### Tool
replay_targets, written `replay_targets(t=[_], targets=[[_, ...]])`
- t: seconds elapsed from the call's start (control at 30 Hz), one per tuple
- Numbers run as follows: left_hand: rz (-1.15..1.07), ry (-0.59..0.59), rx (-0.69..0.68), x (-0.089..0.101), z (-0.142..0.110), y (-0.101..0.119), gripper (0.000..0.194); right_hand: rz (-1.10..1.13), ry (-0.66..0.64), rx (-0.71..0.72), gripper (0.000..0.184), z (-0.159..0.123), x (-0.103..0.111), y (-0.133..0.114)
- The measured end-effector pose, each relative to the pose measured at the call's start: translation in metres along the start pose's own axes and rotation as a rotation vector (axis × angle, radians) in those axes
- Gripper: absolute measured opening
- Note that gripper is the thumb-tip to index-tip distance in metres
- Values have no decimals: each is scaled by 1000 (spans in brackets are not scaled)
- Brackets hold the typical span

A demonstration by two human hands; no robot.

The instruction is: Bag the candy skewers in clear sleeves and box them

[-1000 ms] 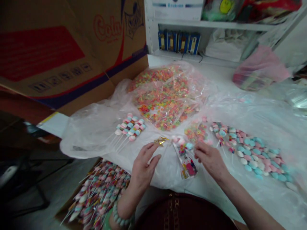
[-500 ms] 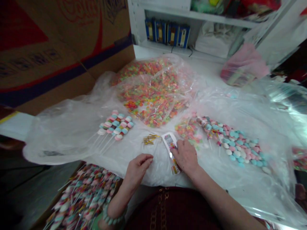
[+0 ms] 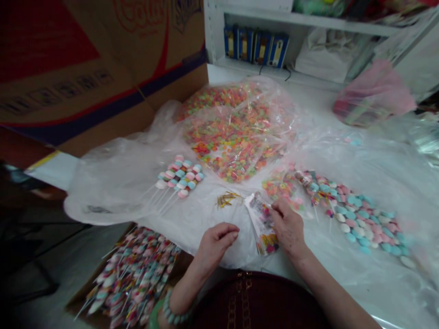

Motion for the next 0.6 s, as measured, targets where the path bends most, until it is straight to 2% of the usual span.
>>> replay_targets(t=[0.1, 0.2, 0.27, 0.33, 0.37, 0.43, 0.5, 0.53, 0.6], targets=[[-34, -37, 7, -3, -4, 0, 13, -55, -59, -29, 20, 2, -4, 0], [-109, -56, 46, 1, -6, -4, 13, -117, -8, 136, 18, 9, 5, -13], [-187, -79, 82, 3, -5, -5, 13, -58, 93, 238, 17, 13, 16, -29], [-323, -96, 105, 5, -5, -4, 17, 129, 111, 194, 16, 16, 16, -44], [-413, -118, 109, 5, -5, -2, 25, 266, 56, 132, 16, 18, 7, -52], [-610, -191, 120, 5, -5, 3, 40, 562, -131, 6, 14, 18, -24, -77], [-776, -204, 132, 12, -5, 4, 37, 761, -260, -54, 14, 19, -57, -107], [-833, -160, 137, 21, -5, 1, 34, 804, -290, -65, 13, 20, -73, -120], [-889, 12, 146, 48, -5, -10, 30, 843, -324, -56, 12, 26, -104, -143]])
Point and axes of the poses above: each hand's wrist, its own z-axis towards the middle knuckle, its own x-axis out of the back of the hand, y = z × x, the point moved 7 cm from there along z, towards the middle knuckle, and after that the axes turned 14 degrees about x, right-handed, at the moved point
